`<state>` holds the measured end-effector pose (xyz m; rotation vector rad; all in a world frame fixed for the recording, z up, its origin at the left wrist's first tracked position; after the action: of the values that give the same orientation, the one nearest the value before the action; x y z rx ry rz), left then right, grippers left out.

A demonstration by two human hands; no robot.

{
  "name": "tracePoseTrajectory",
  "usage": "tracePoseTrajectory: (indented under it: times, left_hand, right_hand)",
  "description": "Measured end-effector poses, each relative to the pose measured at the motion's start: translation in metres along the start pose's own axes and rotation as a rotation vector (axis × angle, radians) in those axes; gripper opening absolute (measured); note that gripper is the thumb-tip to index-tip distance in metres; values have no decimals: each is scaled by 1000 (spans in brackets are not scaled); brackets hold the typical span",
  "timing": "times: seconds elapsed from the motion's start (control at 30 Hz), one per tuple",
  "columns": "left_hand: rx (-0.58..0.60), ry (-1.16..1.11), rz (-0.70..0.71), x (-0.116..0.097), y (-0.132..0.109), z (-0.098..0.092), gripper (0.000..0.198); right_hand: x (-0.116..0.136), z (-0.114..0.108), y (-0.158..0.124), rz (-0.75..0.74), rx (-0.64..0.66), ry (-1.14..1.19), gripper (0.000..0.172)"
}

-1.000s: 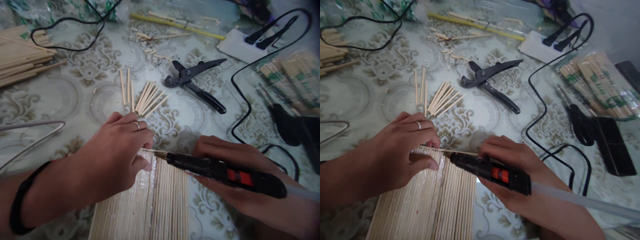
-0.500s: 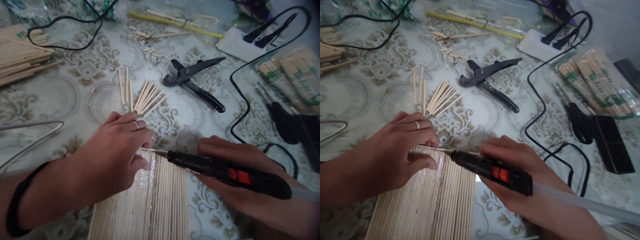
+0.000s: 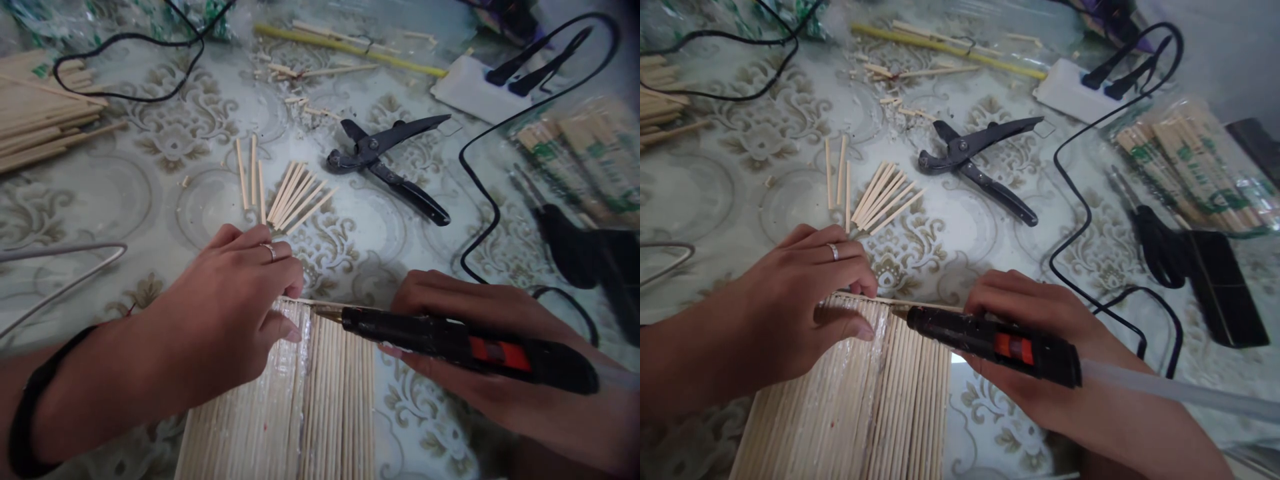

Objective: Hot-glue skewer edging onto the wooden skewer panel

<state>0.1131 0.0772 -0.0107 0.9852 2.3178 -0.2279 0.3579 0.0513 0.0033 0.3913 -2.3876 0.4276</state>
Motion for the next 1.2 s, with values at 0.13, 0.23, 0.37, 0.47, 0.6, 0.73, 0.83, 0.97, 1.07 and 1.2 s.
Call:
tracePoseTrajectory:
  times: [0.13, 0.23, 0.37, 0.47, 0.6, 0.73, 0.83, 0.97, 1.07, 1.2]
  left_hand:
    - [-1, 4, -1, 0, 0, 0, 20]
    - [-2, 4, -6, 1, 0, 1, 21]
    - [-8, 8, 5, 1, 1, 1, 21]
    - [-8, -3, 11, 1, 1, 1, 21]
    - [-5, -15, 10, 1, 1, 1, 20]
    - [-14, -19, 10, 1, 0, 1, 20]
    - [-15, -11, 7, 1, -1, 1, 22]
    - [-8, -8, 4, 1, 0, 1, 22]
    - [-13, -16, 9, 2, 0, 1, 22]
    - [-16, -4, 10, 2, 0, 1, 21]
  right_hand:
    - [6, 1, 9, -10, 86, 9, 17]
    - [6, 2, 8, 10, 52, -7, 19]
    - [8, 5, 6, 22, 35, -6, 24]
    - [12, 5, 7, 8, 17, -5, 25]
    - [12, 6, 9, 15, 23, -53, 26]
    - [10, 6, 7, -4, 27, -68, 26]
    - [7, 4, 4, -35, 1, -77, 24]
    - [3, 3, 4, -39, -24, -68, 26]
    - [3, 2, 4, -32, -52, -63, 25]
    - [0, 1, 2, 3, -30, -41, 26]
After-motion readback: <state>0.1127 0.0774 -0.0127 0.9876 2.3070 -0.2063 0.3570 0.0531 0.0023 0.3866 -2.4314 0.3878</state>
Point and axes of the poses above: each hand's wrist, its own y-axis towards the middle knuckle, its own z-axis out of the palm, x = y × z, the point moved 4 cm from there along y, towards the middle knuckle, and after that the axes turned 6 degrees about z, right-handed, at the moved point
